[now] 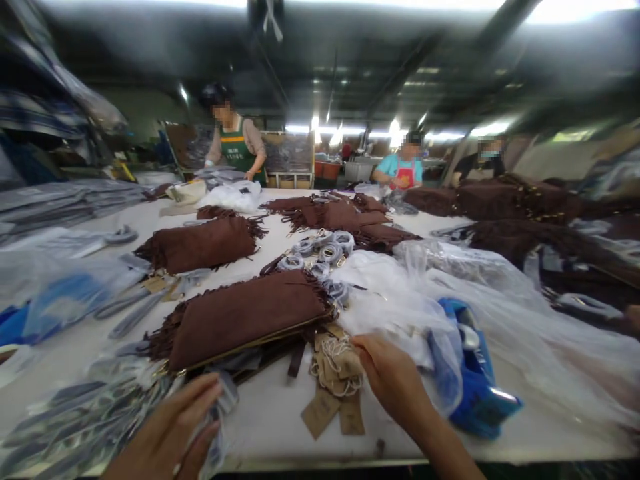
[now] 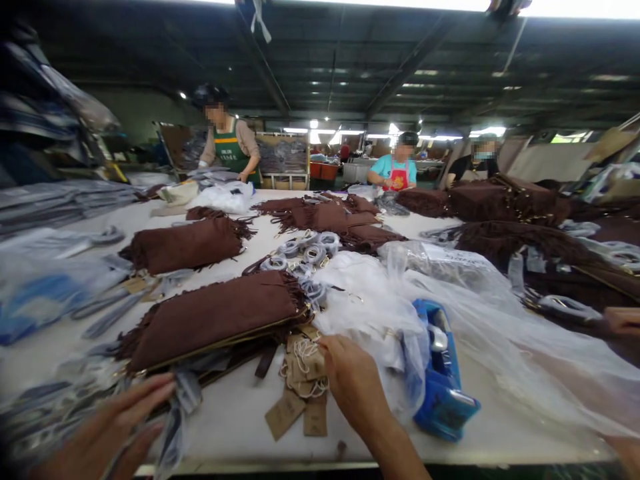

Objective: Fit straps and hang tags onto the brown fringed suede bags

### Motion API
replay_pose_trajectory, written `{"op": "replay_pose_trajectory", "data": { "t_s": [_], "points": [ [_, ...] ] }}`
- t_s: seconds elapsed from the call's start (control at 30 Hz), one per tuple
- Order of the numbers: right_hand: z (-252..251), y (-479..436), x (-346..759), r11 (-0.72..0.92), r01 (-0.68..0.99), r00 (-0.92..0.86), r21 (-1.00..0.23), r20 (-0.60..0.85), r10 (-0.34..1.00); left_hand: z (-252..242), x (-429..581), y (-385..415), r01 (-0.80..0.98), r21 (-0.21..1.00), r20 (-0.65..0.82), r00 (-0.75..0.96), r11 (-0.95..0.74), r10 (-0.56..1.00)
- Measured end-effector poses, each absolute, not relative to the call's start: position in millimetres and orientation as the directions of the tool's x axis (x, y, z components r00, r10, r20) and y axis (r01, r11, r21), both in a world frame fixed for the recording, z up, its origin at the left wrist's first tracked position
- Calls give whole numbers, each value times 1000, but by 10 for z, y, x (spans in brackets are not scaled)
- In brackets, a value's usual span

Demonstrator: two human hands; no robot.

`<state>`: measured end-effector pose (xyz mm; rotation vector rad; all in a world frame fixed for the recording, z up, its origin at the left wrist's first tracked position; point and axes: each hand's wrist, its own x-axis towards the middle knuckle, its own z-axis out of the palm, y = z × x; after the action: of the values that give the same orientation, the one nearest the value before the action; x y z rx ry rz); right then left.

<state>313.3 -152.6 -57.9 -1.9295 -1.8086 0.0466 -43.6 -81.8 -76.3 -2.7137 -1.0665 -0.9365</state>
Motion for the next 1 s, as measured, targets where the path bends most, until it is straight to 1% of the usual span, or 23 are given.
{"op": "replay_pose_trajectory", "data": {
  "t_s": [0.03,0.07,0.1,0.17,0.23,0.3,0.37,0.4,0.43,0.5,0.57,0.6,0.63,0.67,0.7,0.77,0.83,0.93,1.0],
  "points": [
    [-622,-1574,3128,19,929,83,-370,258,963,-747,-207,-881,561,180,554,621,-808,554],
    [-670,-1608,3111,33,934,50,-356,221,974,-749,36,-942,529,249,450,678,-811,581],
    [-721,-1630,3091,35,943,32,-331,195,980,-768,278,-999,490,300,421,702,-818,575],
    [-813,-1649,3077,19,962,31,-273,179,983,-835,704,-1092,385,371,364,777,-845,514],
    [-865,-1654,3122,6,967,40,-255,176,984,-906,996,-1143,363,407,301,813,-838,498],
    [-867,-1661,3207,10,957,43,-289,176,983,-939,1142,-1150,370,428,259,824,-824,504],
    [-847,-1668,3284,25,948,34,-318,180,983,-924,1190,-1126,380,466,265,802,-799,535],
    [-843,-1669,3306,36,950,23,-311,184,983,-906,1201,-1109,380,489,289,778,-785,557],
    [-850,-1665,3315,51,959,3,-280,190,982,-889,1213,-1092,379,512,321,748,-771,581],
    [-902,-1648,3300,103,983,-69,-153,213,975,-881,1255,-1067,373,534,379,697,-759,609],
    [-988,-1625,3272,171,985,-164,-6,242,956,-933,1320,-1061,362,507,401,705,-782,585],
    [-1028,-1615,3267,200,979,-203,38,250,947,-980,1354,-1064,357,482,396,726,-800,563],
    [-1058,-1610,3272,222,974,-227,48,248,942,-1034,1382,-1069,356,454,391,744,-816,542],
    [-1074,-1610,3289,225,974,-224,26,239,945,-1089,1402,-1073,358,427,389,756,-830,526],
    [-1073,-1614,3318,208,978,-198,-22,227,953,-1138,1414,-1078,360,407,392,761,-839,517],
    [-1021,-1629,3398,143,976,-105,-166,217,970,-1210,1416,-1081,380,395,414,740,-837,531],
    [-917,-1643,3478,73,940,12,-333,246,969,-1253,1408,-1076,390,393,441,715,-833,543],
    [-700,-1641,3543,11,817,180,-577,273,945,-1330,1430,-1054,396,348,451,724,-850,522],
    [-538,-1624,3542,-20,704,252,-710,223,942,-1393,1469,-1027,401,294,442,748,-868,495]
  ]
}}
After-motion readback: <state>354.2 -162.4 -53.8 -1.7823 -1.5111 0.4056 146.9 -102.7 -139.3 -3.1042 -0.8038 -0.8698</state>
